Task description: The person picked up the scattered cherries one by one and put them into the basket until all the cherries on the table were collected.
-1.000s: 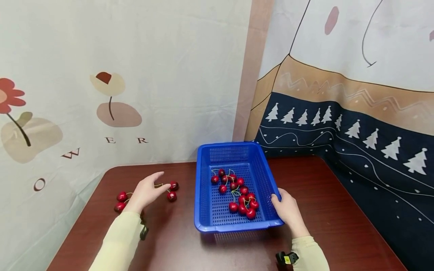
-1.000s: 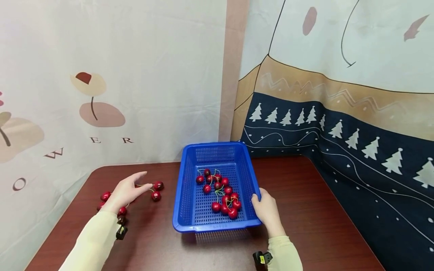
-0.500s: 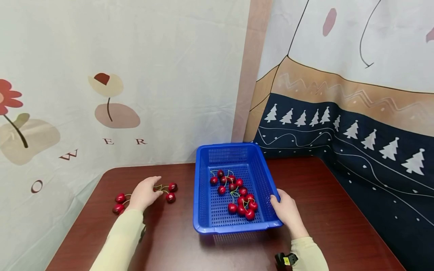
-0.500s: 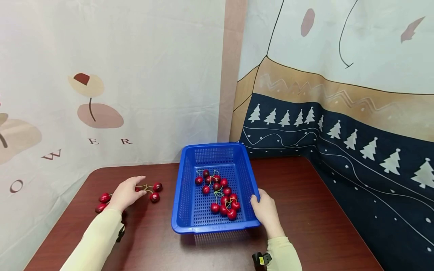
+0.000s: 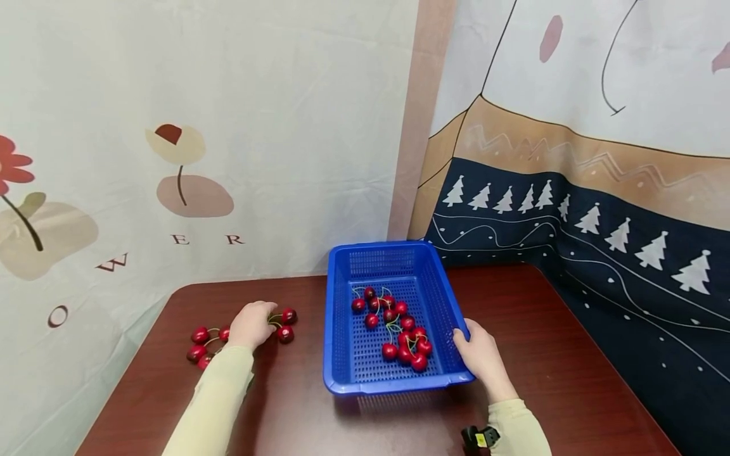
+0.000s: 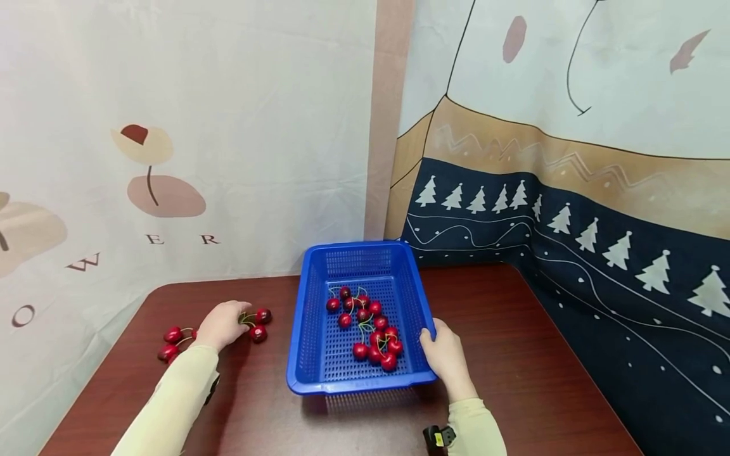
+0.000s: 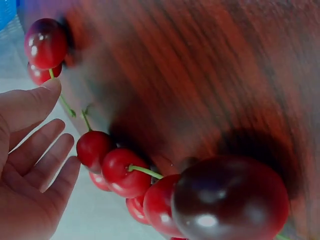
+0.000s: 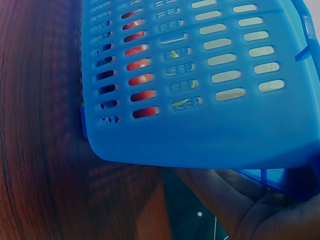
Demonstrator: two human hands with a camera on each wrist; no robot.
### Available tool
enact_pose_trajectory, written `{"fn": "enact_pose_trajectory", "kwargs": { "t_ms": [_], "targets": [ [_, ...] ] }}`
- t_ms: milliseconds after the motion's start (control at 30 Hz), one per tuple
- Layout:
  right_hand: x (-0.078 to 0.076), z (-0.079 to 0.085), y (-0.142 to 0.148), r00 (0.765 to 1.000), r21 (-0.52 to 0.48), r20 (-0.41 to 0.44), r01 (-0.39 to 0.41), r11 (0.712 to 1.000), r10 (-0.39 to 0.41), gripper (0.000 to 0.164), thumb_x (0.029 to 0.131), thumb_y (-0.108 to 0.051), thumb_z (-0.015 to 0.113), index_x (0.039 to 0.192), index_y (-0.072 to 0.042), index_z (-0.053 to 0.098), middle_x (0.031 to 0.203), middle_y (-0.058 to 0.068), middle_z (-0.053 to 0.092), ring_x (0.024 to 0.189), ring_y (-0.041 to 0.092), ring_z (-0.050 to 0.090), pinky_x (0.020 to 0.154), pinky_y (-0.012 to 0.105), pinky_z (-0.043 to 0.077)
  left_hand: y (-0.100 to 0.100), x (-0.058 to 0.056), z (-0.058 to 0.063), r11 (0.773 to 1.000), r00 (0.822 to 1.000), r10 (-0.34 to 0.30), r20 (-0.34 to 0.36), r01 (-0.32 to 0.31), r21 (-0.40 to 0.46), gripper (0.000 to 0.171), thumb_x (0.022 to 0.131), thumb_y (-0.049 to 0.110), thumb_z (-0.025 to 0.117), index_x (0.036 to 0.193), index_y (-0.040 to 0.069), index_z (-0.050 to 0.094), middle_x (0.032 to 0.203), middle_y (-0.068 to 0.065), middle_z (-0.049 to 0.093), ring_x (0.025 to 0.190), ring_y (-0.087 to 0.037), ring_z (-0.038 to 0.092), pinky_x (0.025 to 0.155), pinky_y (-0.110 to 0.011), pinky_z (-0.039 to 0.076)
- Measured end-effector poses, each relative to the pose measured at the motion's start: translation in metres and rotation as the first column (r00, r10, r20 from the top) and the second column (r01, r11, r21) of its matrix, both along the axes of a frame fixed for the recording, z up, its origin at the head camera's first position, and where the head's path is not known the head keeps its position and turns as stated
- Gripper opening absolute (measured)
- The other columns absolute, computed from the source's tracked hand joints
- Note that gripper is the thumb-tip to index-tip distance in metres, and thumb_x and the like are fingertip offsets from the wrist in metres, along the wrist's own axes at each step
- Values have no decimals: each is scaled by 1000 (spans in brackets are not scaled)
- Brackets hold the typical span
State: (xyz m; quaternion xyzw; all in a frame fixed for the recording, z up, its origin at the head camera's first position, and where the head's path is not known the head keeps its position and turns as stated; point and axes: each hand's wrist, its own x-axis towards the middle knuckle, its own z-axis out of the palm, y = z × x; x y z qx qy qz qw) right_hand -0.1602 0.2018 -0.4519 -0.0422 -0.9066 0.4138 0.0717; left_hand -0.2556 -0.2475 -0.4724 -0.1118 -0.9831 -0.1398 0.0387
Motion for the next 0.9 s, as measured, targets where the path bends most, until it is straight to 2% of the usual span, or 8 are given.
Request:
{"fn": "enact_pose_trajectory", "kwargs": {
  "t_ms": [367,600,733,900],
  "targets": [
    [0,0,0,1000,-10,2,4,1000,-4,36,97,-10,54,126,12,55,111,29,65,90,35,66,81,52,53,3,-2,-7,993,998,-15,-65,8,-117,24,77,1,74,101,3,73,94,-17,70,89,-38,65,80,-54,52],
    [0,-1,-1,1000,-7,1,7,1000,-7,36,97,-10,54,126,12,56,112,29,65,91,34,65,82,52,52,5,-6,-13,997,999,13,-29,-16,-78,13,79,-5,71,86,6,69,84,-13,67,80,-32,63,72,-50,54],
    [0,-1,0,1000,-5,0,8,1000,-8,37,97,-10,53,127,12,55,113,29,65,91,35,65,82,52,52,9,-6,-14,997,999,2,-54,-6,-82,20,81,-9,64,73,10,61,76,-10,64,74,-30,61,66,-48,54],
    [0,-1,0,1000,-9,2,5,1000,-5,37,97,-10,53,127,12,55,112,29,65,90,34,66,82,52,52,12,-6,-16,997,998,-8,-66,3,-74,24,81,-12,59,71,10,60,76,-11,63,74,-31,61,64,-48,54]
  ]
}}
